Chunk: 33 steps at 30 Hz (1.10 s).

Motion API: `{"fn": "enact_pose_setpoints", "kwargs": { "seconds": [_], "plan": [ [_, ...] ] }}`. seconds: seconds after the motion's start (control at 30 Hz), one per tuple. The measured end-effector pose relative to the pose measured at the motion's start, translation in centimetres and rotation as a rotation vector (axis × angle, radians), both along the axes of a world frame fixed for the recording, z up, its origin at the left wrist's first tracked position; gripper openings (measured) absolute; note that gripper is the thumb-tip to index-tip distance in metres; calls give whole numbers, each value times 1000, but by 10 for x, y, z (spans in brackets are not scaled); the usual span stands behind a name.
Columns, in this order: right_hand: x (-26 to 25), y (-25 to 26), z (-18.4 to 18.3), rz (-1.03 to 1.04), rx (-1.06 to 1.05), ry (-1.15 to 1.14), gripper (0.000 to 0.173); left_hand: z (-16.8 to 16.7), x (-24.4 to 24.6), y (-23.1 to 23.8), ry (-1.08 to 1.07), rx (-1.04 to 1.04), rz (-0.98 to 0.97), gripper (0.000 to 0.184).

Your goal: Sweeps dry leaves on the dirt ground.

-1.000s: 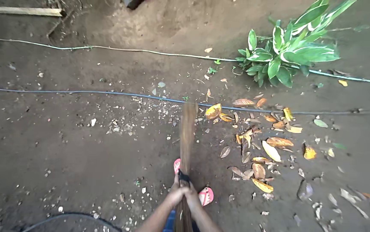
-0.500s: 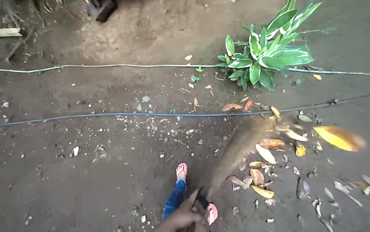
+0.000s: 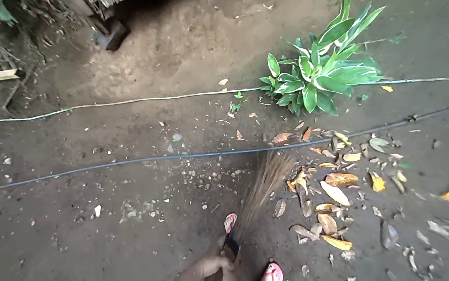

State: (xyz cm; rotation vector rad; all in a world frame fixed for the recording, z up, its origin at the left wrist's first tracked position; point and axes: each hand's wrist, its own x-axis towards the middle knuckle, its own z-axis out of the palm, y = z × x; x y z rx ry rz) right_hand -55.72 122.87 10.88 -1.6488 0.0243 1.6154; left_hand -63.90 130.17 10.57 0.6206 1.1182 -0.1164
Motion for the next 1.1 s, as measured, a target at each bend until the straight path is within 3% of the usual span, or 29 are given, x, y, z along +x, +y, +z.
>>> {"fn": "enact_pose_setpoints", "kwargs": {
  "seconds": [0.07, 0.13, 0.27, 0.3, 0.37, 0.47, 0.57, 0.63, 0.77, 0.83, 0.87, 0.93, 0.97, 1.03, 1.1],
  "plan": [
    [-10, 12, 30, -6, -1, 94, 59, 25, -17, 3, -24, 11, 32, 108],
    [-11, 28, 29, 48, 50, 124, 65, 26, -21, 12, 41, 60, 123, 117],
    [35, 80, -44, 335, 90, -43, 39, -31, 24, 60, 240, 174, 292, 120],
    [48, 89, -63, 311, 60, -81, 34, -45, 41, 76, 244, 164, 255, 112],
    [54, 97, -74, 38, -11, -119, 31, -66, 66, 100, 198, 128, 42, 97],
    [41, 102, -58, -188, 16, -136, 38, -61, 68, 117, 22, 117, -162, 104],
    [17, 118, -2, -61, 43, -25, 48, -10, 23, 123, -45, 144, -49, 106],
    [-1, 137, 6, 10, 108, 68, 38, 7, -4, 133, 40, 152, 67, 115],
    [11, 221, -47, 422, 167, 61, 39, -29, -3, 184, 326, 194, 399, 117],
    [39, 274, -75, 574, 133, -20, 36, -59, 22, 232, 364, 194, 444, 111],
    [46, 286, -82, 507, 106, -46, 34, -69, 33, 252, 358, 168, 363, 106],
    [42, 281, -76, 182, 42, -89, 33, -78, 45, 273, 261, 115, 42, 94],
    [36, 277, -69, 31, 45, -115, 35, -74, 48, 280, 169, 97, -110, 101],
    [16, 273, -36, -119, 57, -129, 37, -53, 38, 286, 18, 104, -247, 112],
    [-8, 273, 13, -87, -23, -16, 39, -10, 4, 281, -54, 86, -253, 110]
  ]
}}
